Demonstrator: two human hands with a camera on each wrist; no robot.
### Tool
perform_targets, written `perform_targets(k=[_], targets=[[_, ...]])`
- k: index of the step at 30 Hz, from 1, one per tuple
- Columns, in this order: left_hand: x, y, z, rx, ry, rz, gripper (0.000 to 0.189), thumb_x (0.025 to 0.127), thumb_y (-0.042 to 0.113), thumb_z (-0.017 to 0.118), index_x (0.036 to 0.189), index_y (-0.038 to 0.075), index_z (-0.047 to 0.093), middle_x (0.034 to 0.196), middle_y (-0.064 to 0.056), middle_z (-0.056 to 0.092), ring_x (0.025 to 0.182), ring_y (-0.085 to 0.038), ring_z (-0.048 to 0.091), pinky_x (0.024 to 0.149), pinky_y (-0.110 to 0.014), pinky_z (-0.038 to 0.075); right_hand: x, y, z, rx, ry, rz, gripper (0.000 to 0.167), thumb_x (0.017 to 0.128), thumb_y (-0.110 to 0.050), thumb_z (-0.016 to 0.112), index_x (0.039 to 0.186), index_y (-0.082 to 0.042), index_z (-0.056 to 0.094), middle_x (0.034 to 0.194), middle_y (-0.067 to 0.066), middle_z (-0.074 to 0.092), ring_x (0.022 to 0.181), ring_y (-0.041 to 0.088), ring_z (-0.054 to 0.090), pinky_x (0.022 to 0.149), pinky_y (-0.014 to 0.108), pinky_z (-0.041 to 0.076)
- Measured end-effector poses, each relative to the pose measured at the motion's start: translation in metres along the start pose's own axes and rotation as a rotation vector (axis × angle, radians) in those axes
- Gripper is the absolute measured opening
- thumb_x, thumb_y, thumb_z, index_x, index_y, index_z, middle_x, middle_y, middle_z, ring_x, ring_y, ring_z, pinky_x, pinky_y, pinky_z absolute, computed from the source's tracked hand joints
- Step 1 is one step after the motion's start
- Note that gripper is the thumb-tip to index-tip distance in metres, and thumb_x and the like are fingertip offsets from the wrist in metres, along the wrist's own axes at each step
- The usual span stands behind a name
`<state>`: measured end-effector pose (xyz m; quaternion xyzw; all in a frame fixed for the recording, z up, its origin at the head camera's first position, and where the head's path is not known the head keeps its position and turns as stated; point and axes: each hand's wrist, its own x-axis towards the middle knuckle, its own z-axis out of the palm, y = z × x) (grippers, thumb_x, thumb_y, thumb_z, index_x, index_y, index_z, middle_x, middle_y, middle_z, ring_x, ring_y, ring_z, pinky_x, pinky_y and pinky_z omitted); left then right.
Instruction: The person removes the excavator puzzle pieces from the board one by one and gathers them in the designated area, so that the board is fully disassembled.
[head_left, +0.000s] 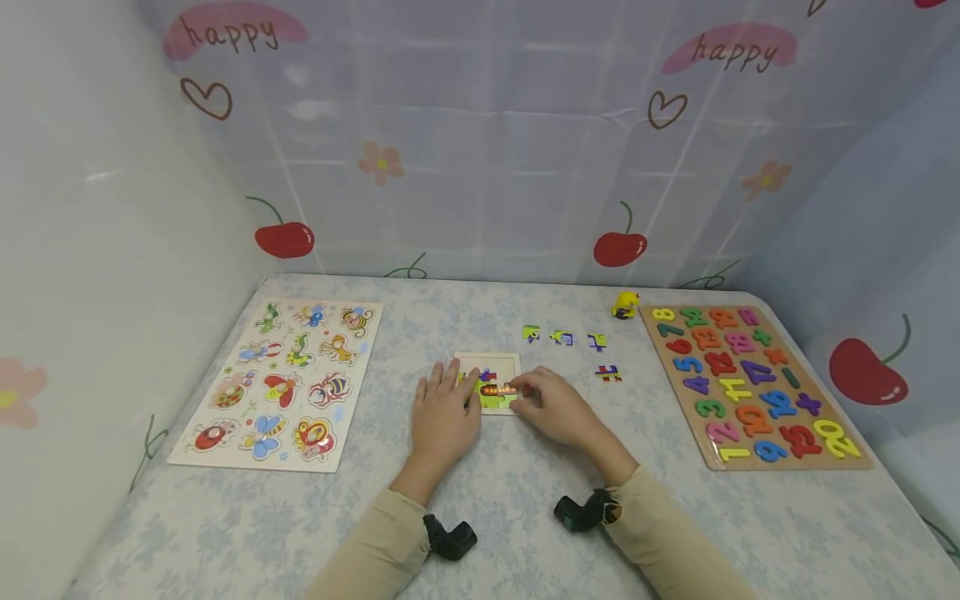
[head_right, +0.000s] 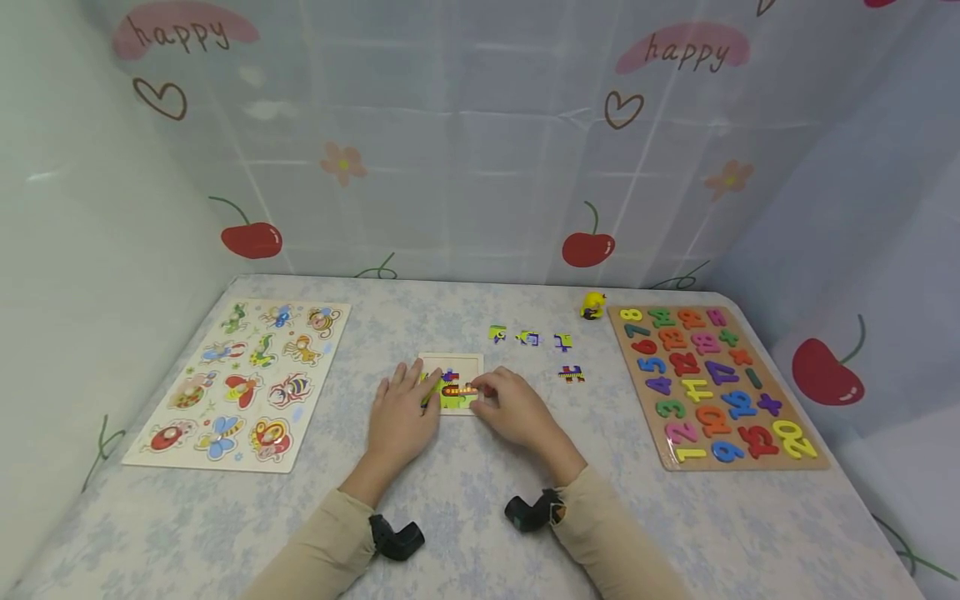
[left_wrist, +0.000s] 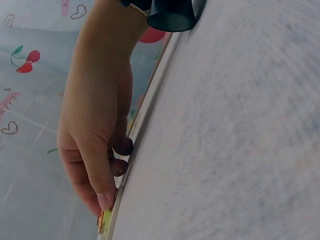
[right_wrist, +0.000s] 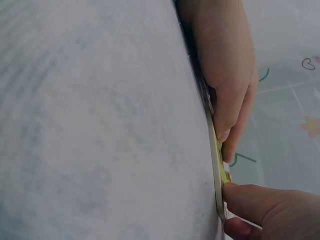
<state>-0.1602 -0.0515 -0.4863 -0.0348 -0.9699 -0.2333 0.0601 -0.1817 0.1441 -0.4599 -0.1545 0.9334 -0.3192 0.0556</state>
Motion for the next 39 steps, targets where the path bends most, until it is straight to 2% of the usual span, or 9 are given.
perform_targets(k=[5, 10, 14, 19, 27, 33, 39], targets=[[0.000, 0.000, 0.000, 0.006, 0.003, 0.002, 0.044, 0.102, 0.036, 0.044, 0.145, 0.030, 0.053, 0.161, -0.003, 0.035, 0.152, -0.032, 0.023, 0.124, -0.055, 0.016, 0.000, -0.003, 0.002, 0.034, 0.054, 0.012, 0.019, 0.091, -0.024, 0.072, 0.109, -0.017, 0.072, 0.096, -0.003, 0.064, 0.084, 0.013, 0.051, 0.074, 0.031, 0.043], [0.000, 0.001, 0.001, 0.010, 0.004, 0.002, 0.044, 0.102, 0.036, 0.044, 0.145, 0.029, 0.053, 0.161, -0.003, 0.035, 0.152, -0.032, 0.024, 0.124, -0.055, 0.016, -0.001, -0.004, 0.002, 0.094, 0.092, 0.027, 0.011, 0.093, -0.022, 0.071, 0.103, -0.018, 0.069, 0.092, -0.004, 0.068, 0.076, 0.013, 0.054, 0.068, 0.028, 0.045], [0.000, 0.003, 0.001, 0.018, 0.001, -0.001, 0.044, 0.102, 0.036, 0.044, 0.145, 0.030, 0.053, 0.161, -0.003, 0.035, 0.152, -0.031, 0.024, 0.124, -0.054, 0.017, -0.003, -0.001, 0.000, 0.149, 0.093, 0.037, 0.014, 0.094, -0.020, 0.069, 0.108, -0.019, 0.067, 0.092, -0.003, 0.068, 0.072, 0.012, 0.055, 0.065, 0.026, 0.046], [-0.001, 0.003, 0.000, 0.009, 0.002, -0.003, 0.044, 0.102, 0.036, 0.045, 0.145, 0.030, 0.053, 0.161, -0.004, 0.035, 0.152, -0.032, 0.024, 0.124, -0.054, 0.016, -0.009, 0.005, -0.011, 0.166, 0.070, 0.068, 0.022, 0.094, -0.020, 0.068, 0.116, -0.021, 0.065, 0.095, -0.001, 0.068, 0.072, 0.015, 0.055, 0.064, 0.028, 0.046], [-0.002, 0.002, -0.001, -0.015, 0.000, -0.003, 0.044, 0.102, 0.035, 0.045, 0.145, 0.029, 0.053, 0.161, -0.004, 0.034, 0.152, -0.032, 0.023, 0.124, -0.054, 0.016, -0.025, 0.026, -0.040, 0.113, 0.007, 0.130, 0.022, 0.096, -0.019, 0.065, 0.118, -0.019, 0.065, 0.098, 0.003, 0.066, 0.074, 0.018, 0.055, 0.064, 0.030, 0.046], [-0.001, 0.001, -0.001, -0.001, 0.004, -0.002, 0.044, 0.102, 0.035, 0.044, 0.145, 0.029, 0.052, 0.161, -0.004, 0.034, 0.152, -0.032, 0.023, 0.124, -0.054, 0.016, -0.042, 0.054, -0.065, 0.061, 0.003, 0.133, 0.023, 0.097, -0.020, 0.064, 0.120, -0.016, 0.064, 0.098, 0.006, 0.066, 0.074, 0.018, 0.054, 0.063, 0.029, 0.045], [0.000, 0.000, -0.001, -0.005, -0.001, 0.001, 0.045, 0.102, 0.035, 0.044, 0.146, 0.030, 0.051, 0.161, -0.004, 0.034, 0.153, -0.032, 0.023, 0.124, -0.054, 0.015, -0.058, 0.076, -0.082, 0.007, 0.024, 0.182, 0.024, 0.097, -0.020, 0.064, 0.121, -0.015, 0.064, 0.097, 0.006, 0.066, 0.075, 0.018, 0.053, 0.062, 0.028, 0.043]])
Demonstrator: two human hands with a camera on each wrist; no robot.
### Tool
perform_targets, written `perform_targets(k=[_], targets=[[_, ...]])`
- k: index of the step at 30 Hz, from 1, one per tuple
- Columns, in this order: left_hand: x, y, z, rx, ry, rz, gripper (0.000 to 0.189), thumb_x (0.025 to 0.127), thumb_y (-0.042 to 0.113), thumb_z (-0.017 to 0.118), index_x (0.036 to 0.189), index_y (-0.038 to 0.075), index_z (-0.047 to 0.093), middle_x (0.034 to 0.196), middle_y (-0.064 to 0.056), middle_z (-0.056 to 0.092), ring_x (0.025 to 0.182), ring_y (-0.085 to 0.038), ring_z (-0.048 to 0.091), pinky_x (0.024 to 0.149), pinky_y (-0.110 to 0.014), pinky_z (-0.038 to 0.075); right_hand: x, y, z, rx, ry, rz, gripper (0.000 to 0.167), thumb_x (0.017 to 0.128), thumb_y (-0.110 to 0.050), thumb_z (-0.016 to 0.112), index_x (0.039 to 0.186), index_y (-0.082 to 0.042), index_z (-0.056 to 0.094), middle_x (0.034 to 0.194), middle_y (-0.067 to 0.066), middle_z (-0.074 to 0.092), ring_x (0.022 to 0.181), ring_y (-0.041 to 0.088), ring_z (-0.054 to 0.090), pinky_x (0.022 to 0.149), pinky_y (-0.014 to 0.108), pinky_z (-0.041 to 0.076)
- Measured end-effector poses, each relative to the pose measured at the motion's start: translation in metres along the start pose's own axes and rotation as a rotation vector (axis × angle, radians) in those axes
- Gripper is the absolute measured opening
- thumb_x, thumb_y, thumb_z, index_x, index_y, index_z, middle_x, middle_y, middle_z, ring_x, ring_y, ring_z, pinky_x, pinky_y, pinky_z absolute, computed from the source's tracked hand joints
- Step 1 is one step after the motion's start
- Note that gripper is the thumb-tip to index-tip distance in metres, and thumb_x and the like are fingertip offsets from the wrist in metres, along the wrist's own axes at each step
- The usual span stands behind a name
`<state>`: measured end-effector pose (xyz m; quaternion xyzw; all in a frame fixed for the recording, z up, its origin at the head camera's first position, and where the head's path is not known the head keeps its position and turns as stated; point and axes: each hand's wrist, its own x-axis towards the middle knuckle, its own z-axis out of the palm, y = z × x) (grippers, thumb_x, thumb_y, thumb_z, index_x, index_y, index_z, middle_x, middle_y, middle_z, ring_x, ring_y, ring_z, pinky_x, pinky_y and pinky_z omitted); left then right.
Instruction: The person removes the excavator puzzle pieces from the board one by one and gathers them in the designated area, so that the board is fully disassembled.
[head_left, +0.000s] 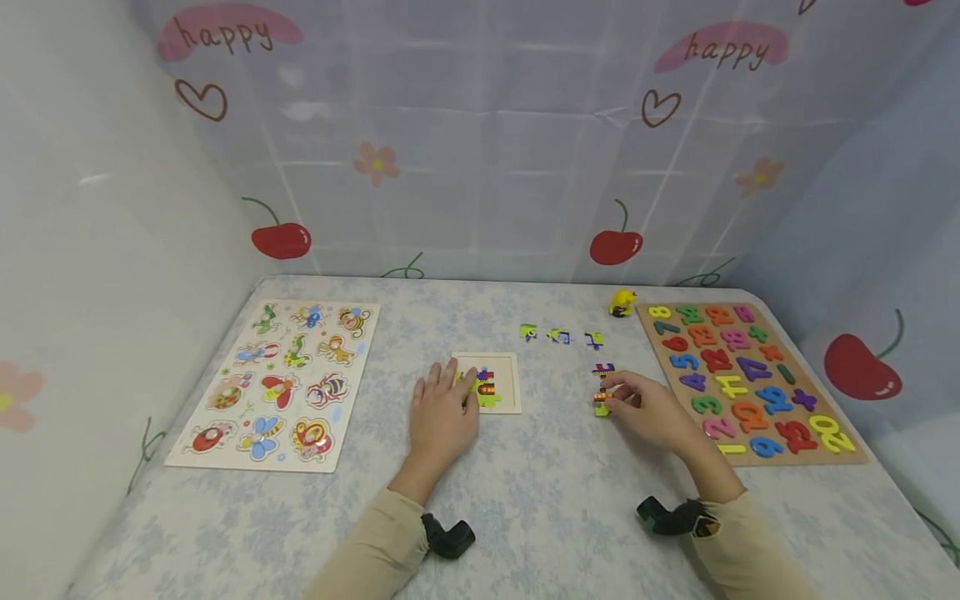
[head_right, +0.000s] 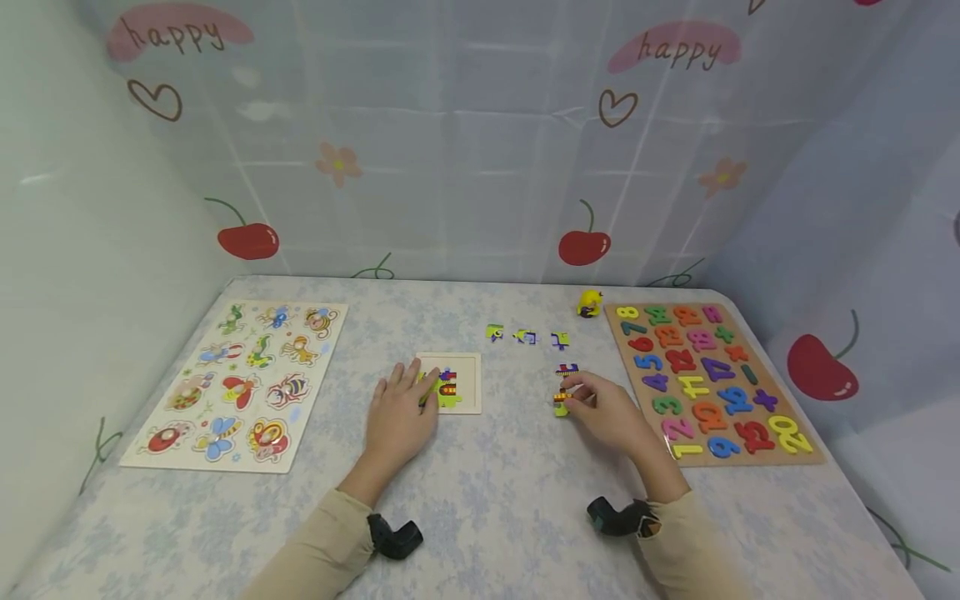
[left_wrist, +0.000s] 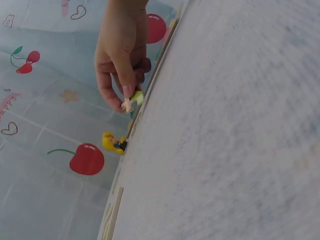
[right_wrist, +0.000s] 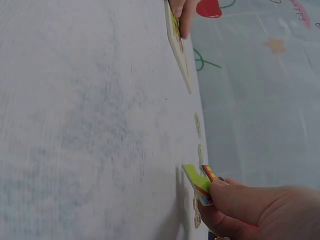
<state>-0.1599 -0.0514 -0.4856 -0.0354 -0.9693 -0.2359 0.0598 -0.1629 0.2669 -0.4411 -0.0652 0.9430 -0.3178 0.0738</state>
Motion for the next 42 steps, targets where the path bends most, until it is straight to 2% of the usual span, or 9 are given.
perform_targets(k=[6, 18, 26, 30, 35, 42], targets=[[0.000, 0.000, 0.000, 0.001, 0.001, -0.002, 0.044, 0.102, 0.036, 0.044, 0.146, 0.030, 0.051, 0.162, -0.004, 0.033, 0.153, -0.032, 0.022, 0.124, -0.054, 0.015, -0.005, 0.010, -0.005, -0.018, 0.009, 0.009, 0.023, 0.096, -0.017, 0.064, 0.119, -0.014, 0.064, 0.095, 0.006, 0.066, 0.076, 0.018, 0.053, 0.064, 0.028, 0.044], [-0.001, 0.001, -0.001, 0.003, -0.017, -0.013, 0.045, 0.103, 0.036, 0.043, 0.146, 0.031, 0.051, 0.162, -0.003, 0.032, 0.153, -0.031, 0.021, 0.125, -0.054, 0.014, -0.003, 0.011, 0.000, -0.047, 0.030, 0.029, 0.023, 0.096, -0.016, 0.063, 0.119, -0.011, 0.061, 0.095, 0.005, 0.062, 0.076, 0.017, 0.053, 0.064, 0.029, 0.043], [0.000, 0.002, -0.003, -0.001, -0.004, -0.009, 0.044, 0.102, 0.035, 0.044, 0.146, 0.029, 0.052, 0.161, -0.004, 0.034, 0.153, -0.032, 0.023, 0.124, -0.055, 0.015, 0.000, 0.016, -0.001, -0.067, 0.022, 0.021, 0.023, 0.095, -0.018, 0.066, 0.117, -0.013, 0.061, 0.094, 0.003, 0.062, 0.074, 0.017, 0.051, 0.062, 0.028, 0.041], [0.000, 0.002, -0.003, 0.001, 0.000, -0.008, 0.044, 0.102, 0.035, 0.045, 0.146, 0.029, 0.052, 0.161, -0.004, 0.034, 0.153, -0.032, 0.023, 0.124, -0.055, 0.015, 0.001, 0.013, -0.001, -0.120, 0.028, 0.012, 0.023, 0.095, -0.019, 0.067, 0.117, -0.014, 0.063, 0.092, 0.002, 0.062, 0.073, 0.016, 0.049, 0.061, 0.028, 0.040], [-0.001, 0.001, -0.002, 0.002, -0.009, -0.012, 0.045, 0.102, 0.035, 0.044, 0.147, 0.030, 0.050, 0.161, -0.004, 0.034, 0.153, -0.032, 0.022, 0.124, -0.054, 0.015, 0.002, 0.009, -0.001, -0.195, 0.020, 0.026, 0.016, 0.093, -0.020, 0.069, 0.109, -0.017, 0.066, 0.094, 0.001, 0.060, 0.080, 0.018, 0.050, 0.065, 0.030, 0.041], [-0.001, 0.001, -0.002, 0.009, -0.016, -0.016, 0.051, 0.102, 0.037, 0.045, 0.151, 0.025, 0.044, 0.162, -0.003, 0.033, 0.153, -0.031, 0.022, 0.125, -0.054, 0.014, 0.001, 0.004, 0.001, -0.198, 0.048, 0.021, 0.017, 0.093, -0.019, 0.068, 0.110, -0.015, 0.068, 0.096, 0.002, 0.062, 0.081, 0.018, 0.051, 0.066, 0.029, 0.042]])
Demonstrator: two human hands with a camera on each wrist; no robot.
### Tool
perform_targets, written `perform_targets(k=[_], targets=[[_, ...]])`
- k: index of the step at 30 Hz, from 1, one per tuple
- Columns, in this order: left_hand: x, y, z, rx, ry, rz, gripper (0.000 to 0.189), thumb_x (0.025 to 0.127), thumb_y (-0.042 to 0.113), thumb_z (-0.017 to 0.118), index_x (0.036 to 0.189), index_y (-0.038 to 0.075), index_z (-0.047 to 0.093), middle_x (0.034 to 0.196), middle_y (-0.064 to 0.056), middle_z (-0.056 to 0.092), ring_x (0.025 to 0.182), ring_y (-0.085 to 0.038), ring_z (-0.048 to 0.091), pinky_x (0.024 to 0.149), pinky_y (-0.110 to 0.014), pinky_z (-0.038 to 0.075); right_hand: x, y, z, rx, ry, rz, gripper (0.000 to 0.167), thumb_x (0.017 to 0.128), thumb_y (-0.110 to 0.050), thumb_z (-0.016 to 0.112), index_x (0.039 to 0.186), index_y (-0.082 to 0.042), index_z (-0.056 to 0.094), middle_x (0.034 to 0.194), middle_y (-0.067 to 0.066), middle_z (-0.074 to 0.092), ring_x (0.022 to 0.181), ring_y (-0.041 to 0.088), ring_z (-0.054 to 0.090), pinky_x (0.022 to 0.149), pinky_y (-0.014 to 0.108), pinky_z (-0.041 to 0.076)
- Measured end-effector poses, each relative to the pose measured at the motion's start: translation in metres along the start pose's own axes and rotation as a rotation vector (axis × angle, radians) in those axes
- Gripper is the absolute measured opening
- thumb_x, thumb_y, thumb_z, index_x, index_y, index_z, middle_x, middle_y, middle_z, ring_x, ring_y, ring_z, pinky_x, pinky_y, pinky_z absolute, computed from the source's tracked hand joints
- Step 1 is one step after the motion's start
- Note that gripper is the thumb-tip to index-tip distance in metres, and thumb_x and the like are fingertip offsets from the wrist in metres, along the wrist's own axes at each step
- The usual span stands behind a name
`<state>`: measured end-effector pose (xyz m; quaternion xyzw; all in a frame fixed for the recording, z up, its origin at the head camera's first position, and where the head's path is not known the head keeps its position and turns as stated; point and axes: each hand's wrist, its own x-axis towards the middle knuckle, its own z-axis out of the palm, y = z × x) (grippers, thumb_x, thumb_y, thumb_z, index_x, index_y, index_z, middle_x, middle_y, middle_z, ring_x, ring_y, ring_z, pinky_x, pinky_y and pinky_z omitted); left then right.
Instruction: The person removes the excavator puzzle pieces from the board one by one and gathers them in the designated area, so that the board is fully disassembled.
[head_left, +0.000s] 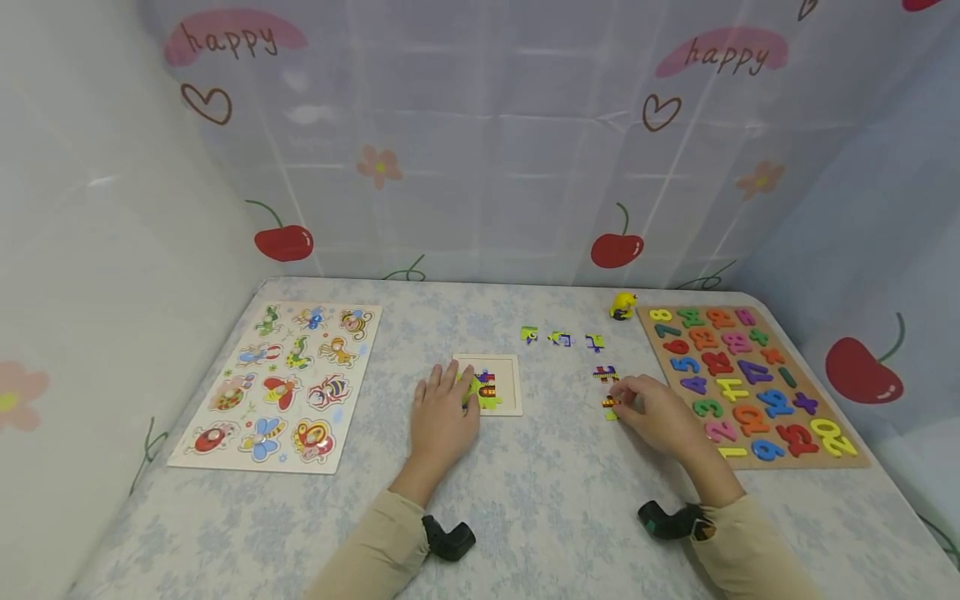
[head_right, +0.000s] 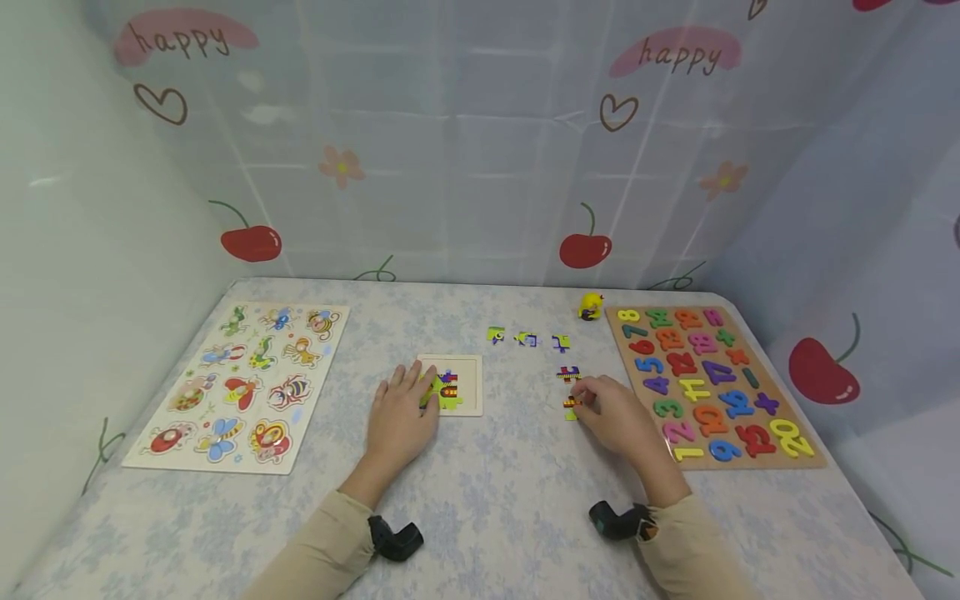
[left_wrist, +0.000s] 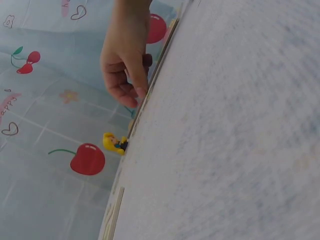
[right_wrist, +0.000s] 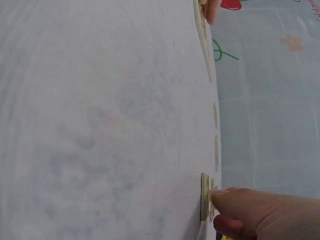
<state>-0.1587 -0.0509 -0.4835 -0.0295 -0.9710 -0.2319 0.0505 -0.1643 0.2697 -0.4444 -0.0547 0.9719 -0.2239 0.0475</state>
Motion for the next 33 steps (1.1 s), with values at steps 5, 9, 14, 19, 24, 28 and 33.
perform_targets(k=[5, 9, 14, 19, 24, 28, 33], targets=[[0.000, 0.000, -0.001, -0.020, 0.007, -0.009, 0.052, 0.101, 0.037, 0.046, 0.150, 0.019, 0.045, 0.162, -0.002, 0.033, 0.153, -0.030, 0.021, 0.125, -0.052, 0.015, 0.004, -0.012, 0.004, 0.040, 0.053, -0.050, 0.020, 0.097, -0.020, 0.064, 0.114, -0.011, 0.068, 0.095, 0.003, 0.064, 0.079, 0.017, 0.051, 0.068, 0.031, 0.045], [0.000, 0.001, 0.000, -0.033, 0.015, -0.003, 0.052, 0.101, 0.036, 0.047, 0.149, 0.018, 0.047, 0.161, -0.003, 0.034, 0.153, -0.031, 0.021, 0.125, -0.052, 0.015, 0.011, -0.026, 0.009, 0.088, 0.055, -0.087, 0.021, 0.097, -0.019, 0.064, 0.116, -0.010, 0.067, 0.096, 0.004, 0.064, 0.082, 0.018, 0.052, 0.074, 0.033, 0.046], [0.001, 0.000, 0.001, -0.031, 0.022, -0.007, 0.051, 0.101, 0.036, 0.047, 0.149, 0.019, 0.048, 0.162, -0.004, 0.033, 0.154, -0.030, 0.018, 0.125, -0.052, 0.015, 0.020, -0.047, 0.023, 0.114, 0.041, -0.099, 0.022, 0.098, -0.023, 0.063, 0.117, -0.012, 0.067, 0.096, 0.002, 0.063, 0.078, 0.017, 0.051, 0.071, 0.032, 0.045], [0.001, 0.000, 0.002, -0.032, 0.033, -0.004, 0.052, 0.100, 0.036, 0.047, 0.149, 0.019, 0.048, 0.162, -0.005, 0.034, 0.154, -0.030, 0.017, 0.125, -0.052, 0.016, 0.030, -0.071, 0.037, 0.120, 0.027, -0.133, 0.022, 0.098, -0.025, 0.063, 0.117, -0.014, 0.067, 0.095, 0.001, 0.063, 0.079, 0.017, 0.051, 0.071, 0.031, 0.043], [0.001, 0.000, 0.001, -0.024, 0.032, -0.004, 0.054, 0.100, 0.037, 0.047, 0.150, 0.016, 0.046, 0.161, -0.006, 0.035, 0.154, -0.030, 0.019, 0.125, -0.052, 0.017, 0.040, -0.088, 0.046, 0.130, 0.022, -0.185, 0.023, 0.097, -0.023, 0.065, 0.118, -0.015, 0.067, 0.094, -0.001, 0.062, 0.079, 0.016, 0.051, 0.072, 0.032, 0.044], [0.000, 0.000, 0.001, -0.012, 0.043, 0.000, 0.053, 0.100, 0.037, 0.048, 0.148, 0.014, 0.049, 0.160, -0.007, 0.038, 0.153, -0.032, 0.021, 0.124, -0.053, 0.019, 0.049, -0.098, 0.051, 0.135, 0.007, -0.225, 0.026, 0.097, -0.021, 0.065, 0.121, -0.014, 0.068, 0.093, -0.001, 0.062, 0.079, 0.016, 0.051, 0.071, 0.031, 0.044], [0.000, -0.001, 0.001, 0.005, 0.030, -0.009, 0.055, 0.099, 0.040, 0.047, 0.149, 0.015, 0.048, 0.160, -0.007, 0.036, 0.154, -0.031, 0.020, 0.124, -0.052, 0.018, 0.060, -0.110, 0.057, 0.120, -0.011, -0.252, 0.027, 0.098, -0.021, 0.064, 0.124, -0.014, 0.068, 0.093, -0.001, 0.062, 0.078, 0.015, 0.051, 0.071, 0.031, 0.044]])
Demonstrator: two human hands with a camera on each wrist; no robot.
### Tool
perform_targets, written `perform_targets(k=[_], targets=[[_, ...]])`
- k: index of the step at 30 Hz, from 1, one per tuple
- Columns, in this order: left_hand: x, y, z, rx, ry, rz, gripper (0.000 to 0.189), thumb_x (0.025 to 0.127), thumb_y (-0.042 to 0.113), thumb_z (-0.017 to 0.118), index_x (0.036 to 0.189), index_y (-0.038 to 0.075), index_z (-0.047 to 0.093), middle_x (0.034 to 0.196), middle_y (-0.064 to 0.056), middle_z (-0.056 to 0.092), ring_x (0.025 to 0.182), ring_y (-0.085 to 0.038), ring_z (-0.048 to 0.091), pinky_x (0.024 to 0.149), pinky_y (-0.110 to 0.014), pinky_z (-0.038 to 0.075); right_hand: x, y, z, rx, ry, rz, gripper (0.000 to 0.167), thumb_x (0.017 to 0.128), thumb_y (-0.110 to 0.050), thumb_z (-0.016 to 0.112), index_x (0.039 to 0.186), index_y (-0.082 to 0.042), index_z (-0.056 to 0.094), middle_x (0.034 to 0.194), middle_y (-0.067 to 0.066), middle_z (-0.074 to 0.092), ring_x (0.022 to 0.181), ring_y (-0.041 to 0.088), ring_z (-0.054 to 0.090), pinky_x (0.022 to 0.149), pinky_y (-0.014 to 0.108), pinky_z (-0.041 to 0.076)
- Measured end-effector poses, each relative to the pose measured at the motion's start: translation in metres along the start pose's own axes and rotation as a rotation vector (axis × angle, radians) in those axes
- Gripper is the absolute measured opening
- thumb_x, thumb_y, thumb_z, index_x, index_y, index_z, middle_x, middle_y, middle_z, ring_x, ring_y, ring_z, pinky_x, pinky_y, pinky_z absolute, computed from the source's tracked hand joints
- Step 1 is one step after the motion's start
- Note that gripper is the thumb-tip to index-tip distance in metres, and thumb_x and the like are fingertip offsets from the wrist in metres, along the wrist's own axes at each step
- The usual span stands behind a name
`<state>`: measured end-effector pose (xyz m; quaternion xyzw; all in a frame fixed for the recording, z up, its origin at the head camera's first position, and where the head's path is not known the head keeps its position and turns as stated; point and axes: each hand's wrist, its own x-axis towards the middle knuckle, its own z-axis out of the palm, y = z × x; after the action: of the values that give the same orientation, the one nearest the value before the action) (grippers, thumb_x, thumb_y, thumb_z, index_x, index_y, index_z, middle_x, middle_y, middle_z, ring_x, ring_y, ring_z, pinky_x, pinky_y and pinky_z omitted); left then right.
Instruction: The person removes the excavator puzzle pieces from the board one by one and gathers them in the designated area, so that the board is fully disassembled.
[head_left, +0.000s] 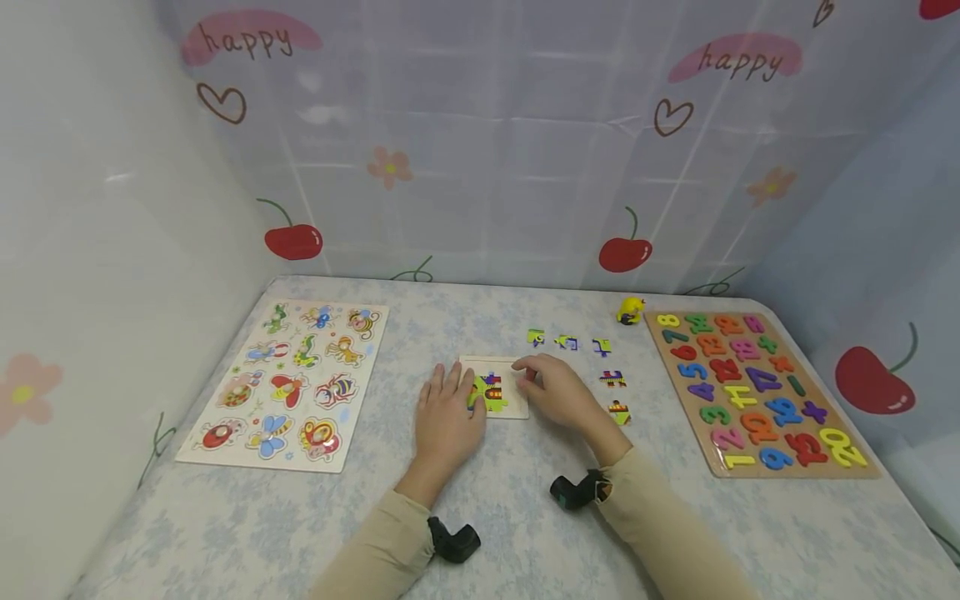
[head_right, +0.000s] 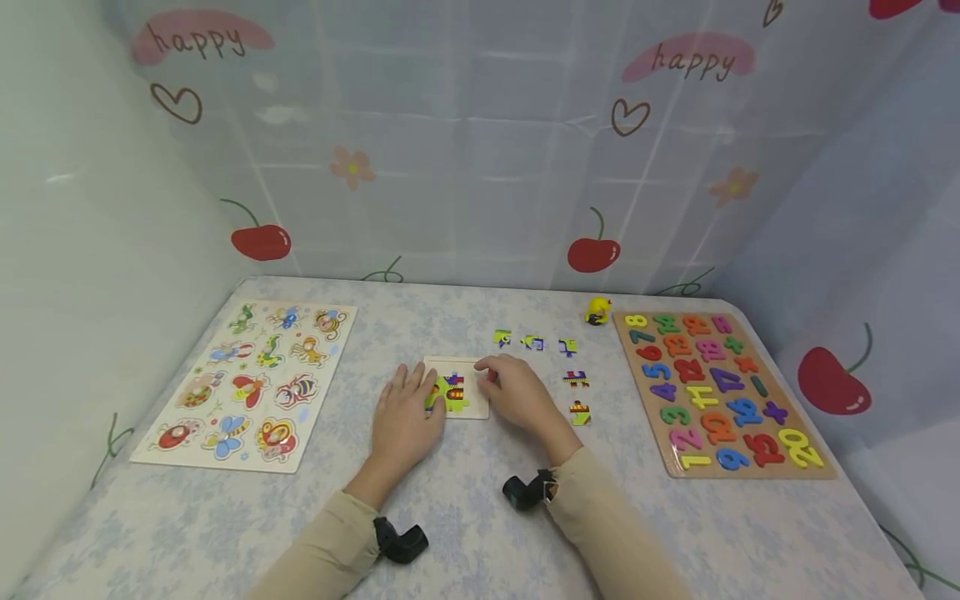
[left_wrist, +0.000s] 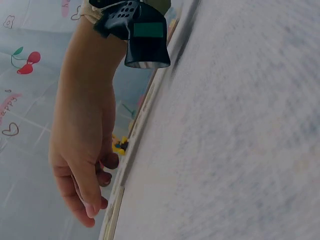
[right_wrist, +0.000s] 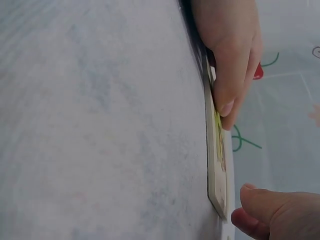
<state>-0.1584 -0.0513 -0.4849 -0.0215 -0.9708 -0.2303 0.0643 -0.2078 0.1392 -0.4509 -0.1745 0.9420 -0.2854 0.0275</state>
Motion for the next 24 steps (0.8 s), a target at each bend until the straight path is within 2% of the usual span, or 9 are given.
perform_targets(k=[8, 15, 24], targets=[[0.000, -0.001, 0.001, 0.026, 0.007, 0.014, 0.059, 0.097, 0.046, 0.049, 0.148, 0.016, 0.049, 0.159, -0.008, 0.038, 0.153, -0.032, 0.021, 0.123, -0.053, 0.021, 0.015, -0.007, 0.010, -0.027, -0.031, -0.027, 0.031, 0.098, -0.022, 0.063, 0.127, -0.013, 0.067, 0.092, -0.001, 0.062, 0.079, 0.014, 0.051, 0.071, 0.029, 0.043], [0.003, -0.009, 0.001, 0.074, -0.015, 0.021, 0.063, 0.096, 0.057, 0.048, 0.150, 0.025, 0.045, 0.161, -0.006, 0.034, 0.155, -0.031, 0.016, 0.123, -0.055, 0.020, 0.019, -0.014, 0.016, -0.069, -0.021, -0.055, 0.035, 0.095, -0.024, 0.066, 0.128, -0.012, 0.068, 0.100, 0.003, 0.063, 0.086, 0.015, 0.053, 0.075, 0.031, 0.046], [0.003, -0.010, 0.001, 0.075, -0.032, 0.019, 0.066, 0.095, 0.060, 0.046, 0.151, 0.026, 0.044, 0.162, -0.004, 0.033, 0.155, -0.031, 0.016, 0.123, -0.055, 0.018, 0.023, -0.017, 0.021, -0.076, -0.049, -0.068, 0.027, 0.096, -0.025, 0.066, 0.121, -0.017, 0.071, 0.097, 0.000, 0.060, 0.086, 0.015, 0.050, 0.075, 0.031, 0.042]])
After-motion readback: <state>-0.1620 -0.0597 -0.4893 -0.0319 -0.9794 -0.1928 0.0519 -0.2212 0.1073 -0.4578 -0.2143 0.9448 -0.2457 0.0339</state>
